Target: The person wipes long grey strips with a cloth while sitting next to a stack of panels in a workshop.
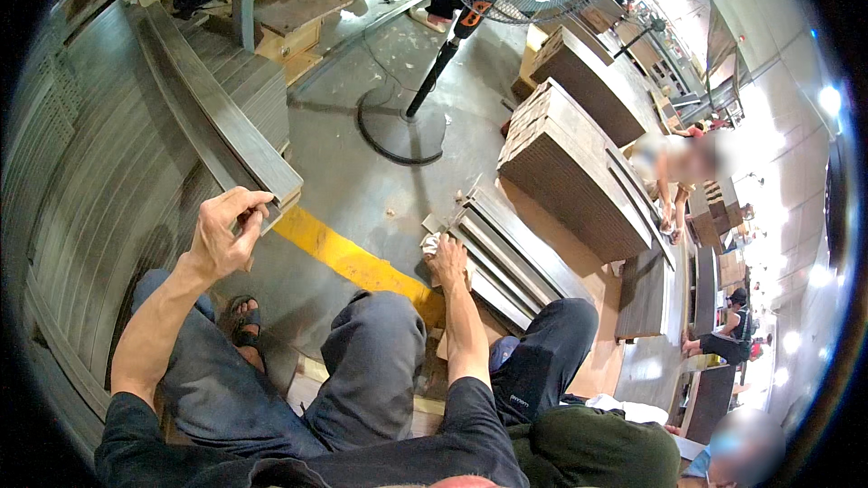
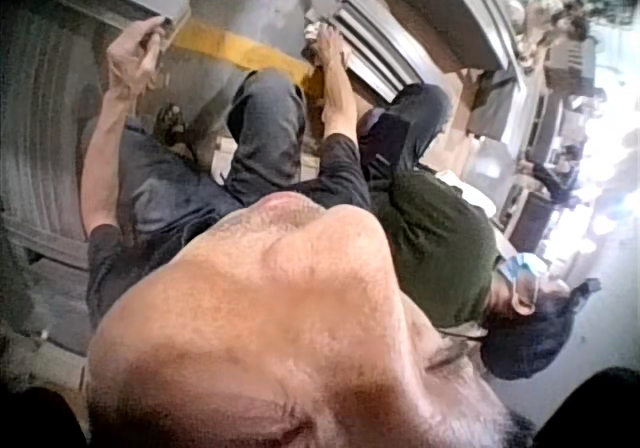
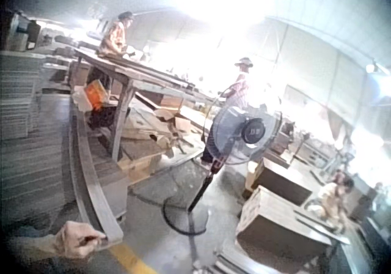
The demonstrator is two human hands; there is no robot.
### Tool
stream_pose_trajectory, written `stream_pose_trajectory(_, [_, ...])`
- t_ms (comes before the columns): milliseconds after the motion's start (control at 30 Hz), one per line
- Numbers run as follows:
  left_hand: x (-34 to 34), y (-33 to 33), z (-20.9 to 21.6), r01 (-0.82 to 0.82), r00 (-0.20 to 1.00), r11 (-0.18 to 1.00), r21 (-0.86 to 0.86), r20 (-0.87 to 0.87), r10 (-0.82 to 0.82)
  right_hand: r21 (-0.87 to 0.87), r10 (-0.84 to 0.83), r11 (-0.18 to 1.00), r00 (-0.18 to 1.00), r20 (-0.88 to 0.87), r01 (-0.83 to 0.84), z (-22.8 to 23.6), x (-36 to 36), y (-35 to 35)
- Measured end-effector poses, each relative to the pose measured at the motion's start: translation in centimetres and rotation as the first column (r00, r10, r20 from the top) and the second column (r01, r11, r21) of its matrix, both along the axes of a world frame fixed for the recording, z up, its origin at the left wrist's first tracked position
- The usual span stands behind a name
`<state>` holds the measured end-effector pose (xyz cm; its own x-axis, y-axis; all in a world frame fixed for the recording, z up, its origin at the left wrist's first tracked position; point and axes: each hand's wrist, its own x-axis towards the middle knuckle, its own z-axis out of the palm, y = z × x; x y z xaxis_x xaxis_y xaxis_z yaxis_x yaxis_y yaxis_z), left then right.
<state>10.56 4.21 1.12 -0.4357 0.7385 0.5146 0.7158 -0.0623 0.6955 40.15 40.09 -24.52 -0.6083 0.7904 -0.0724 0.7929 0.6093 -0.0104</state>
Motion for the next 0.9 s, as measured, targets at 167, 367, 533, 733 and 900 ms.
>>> stream_pose_trajectory(167, [0.3,0.3,-0.2,0.045,0.999,0.999,0.012,0.022,-0.046,0.244,0.348,0.92,0.925,-0.153,-0.306,6.9,-4.9,0.8])
stream_pose_trajectory(367, [1.6,1.2,-0.8,0.08,0.992,0.996,0.029,0.092,-0.083,0.301,0.492,0.871,0.712,-0.501,-0.39,26.5,-13.1,-4.9])
stream_pose_trajectory(533, [2.8,2.6,-1.8,0.129,0.965,0.992,0.003,0.23,-0.126,0.397,0.578,0.794,0.368,-0.728,-0.461,42.3,-17.5,-9.6])
stream_pose_trajectory(733, [5.5,4.3,-1.8,0.14,0.983,0.979,0.147,-0.142,-0.119,0.454,0.541,0.731,0.027,-0.841,-0.51,54.0,-17.2,-16.2])
stream_pose_trajectory(900, [9.5,4.1,-0.8,0.2,0.955,0.925,0.323,0.146,-0.257,0.12,0.116,0.776,-0.046,-0.992,-0.619,49.6,-15.2,-17.4])
